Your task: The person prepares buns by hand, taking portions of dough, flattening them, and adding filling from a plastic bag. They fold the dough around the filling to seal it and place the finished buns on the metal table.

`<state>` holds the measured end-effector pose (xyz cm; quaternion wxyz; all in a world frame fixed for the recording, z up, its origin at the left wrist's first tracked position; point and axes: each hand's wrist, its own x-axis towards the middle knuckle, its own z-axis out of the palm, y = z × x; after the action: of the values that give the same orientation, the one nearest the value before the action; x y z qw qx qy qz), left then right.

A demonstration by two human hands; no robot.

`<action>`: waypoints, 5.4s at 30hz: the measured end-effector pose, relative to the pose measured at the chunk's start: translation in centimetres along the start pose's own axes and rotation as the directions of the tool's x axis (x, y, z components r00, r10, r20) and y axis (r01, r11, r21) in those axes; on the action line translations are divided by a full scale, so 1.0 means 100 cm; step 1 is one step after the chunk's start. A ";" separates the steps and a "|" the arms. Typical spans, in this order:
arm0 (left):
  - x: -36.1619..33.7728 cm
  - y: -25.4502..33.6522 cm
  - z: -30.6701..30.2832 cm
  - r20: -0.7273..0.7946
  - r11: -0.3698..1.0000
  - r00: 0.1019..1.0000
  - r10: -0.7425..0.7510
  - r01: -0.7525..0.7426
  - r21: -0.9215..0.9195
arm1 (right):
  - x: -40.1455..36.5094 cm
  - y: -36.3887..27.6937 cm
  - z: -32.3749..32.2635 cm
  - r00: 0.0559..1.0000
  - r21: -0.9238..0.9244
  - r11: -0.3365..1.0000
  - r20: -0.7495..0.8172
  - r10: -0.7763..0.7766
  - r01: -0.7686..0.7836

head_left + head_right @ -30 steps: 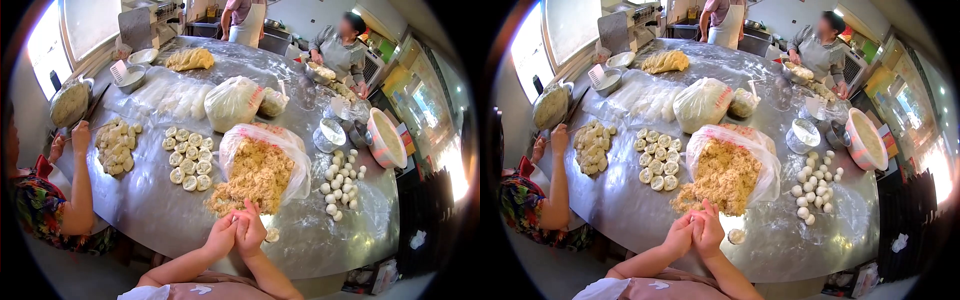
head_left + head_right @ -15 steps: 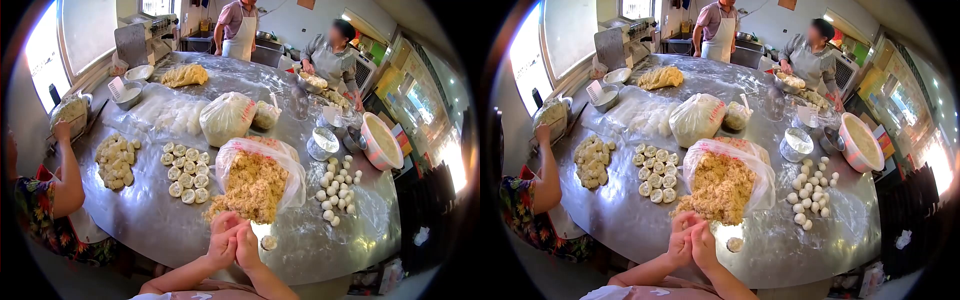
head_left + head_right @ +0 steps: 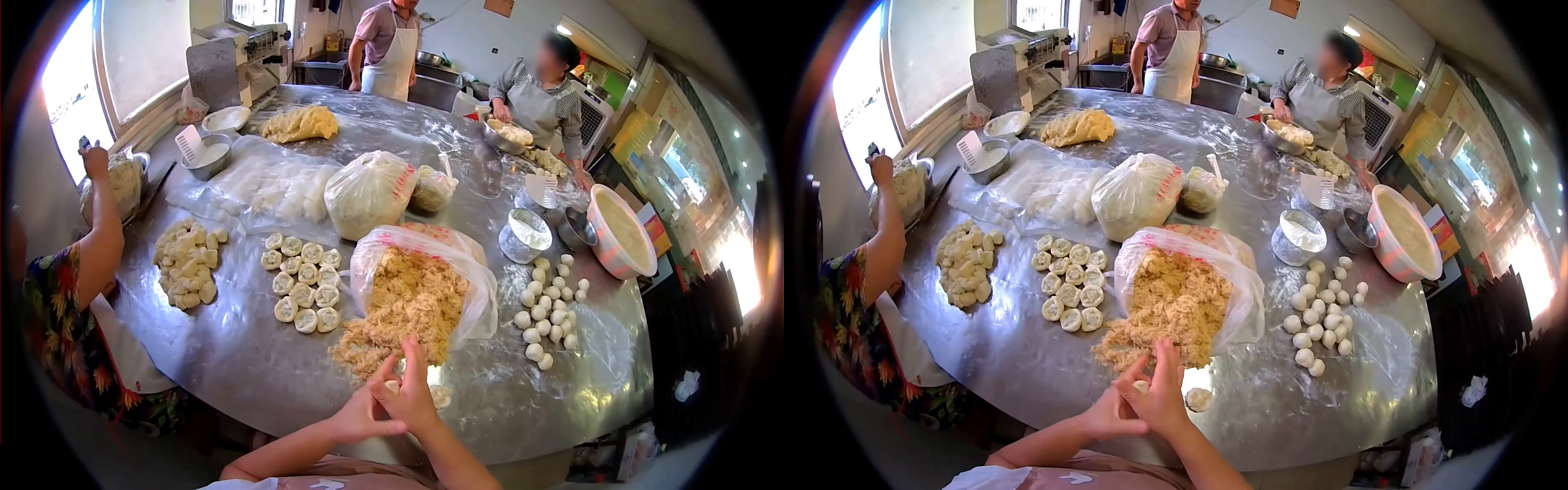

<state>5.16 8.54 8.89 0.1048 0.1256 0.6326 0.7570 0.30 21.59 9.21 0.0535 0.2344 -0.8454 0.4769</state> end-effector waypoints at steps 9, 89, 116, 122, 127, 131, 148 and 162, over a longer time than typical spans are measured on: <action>-0.006 -0.013 0.021 0.049 0.906 0.995 0.092 -0.104 0.410 | 0.016 0.001 -0.004 0.992 -0.092 0.996 0.123 0.016 -0.005; 0.014 0.021 0.011 -0.507 0.953 0.862 0.005 -0.157 -0.257 | -0.033 -0.002 0.010 0.842 0.628 0.563 0.429 0.327 -0.538; -0.001 -0.084 -0.191 -0.879 0.552 0.314 0.359 0.688 0.471 | 0.000 0.074 -0.092 0.782 0.672 0.635 -0.132 0.610 -0.382; 0.017 -0.092 -0.210 -0.733 0.439 0.473 0.489 0.593 0.675 | -0.015 0.041 -0.050 0.953 -0.074 0.953 0.049 0.299 -0.295; 0.016 -0.075 -0.189 -0.782 0.615 0.437 0.444 0.486 0.621 | -0.026 0.037 -0.022 0.983 -0.232 0.960 0.060 0.174 -0.156; 0.009 -0.068 -0.174 -0.854 0.775 0.387 0.347 0.394 0.494 | -0.030 0.040 0.001 0.967 -0.208 0.958 0.115 0.226 -0.199; -0.022 -0.007 -0.083 -0.392 0.634 0.826 -0.406 -0.054 -0.771 | 0.019 0.031 0.013 0.906 0.137 0.899 0.142 0.398 -0.416; 0.021 -0.025 -0.015 -0.312 0.618 0.806 -0.503 0.083 -0.782 | -0.002 0.024 0.005 0.845 0.453 0.714 0.246 0.475 -0.534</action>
<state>2.72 8.29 6.32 0.1048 -0.2389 0.2883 0.9213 -0.53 22.31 6.96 -0.1895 0.0266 -0.7233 0.6635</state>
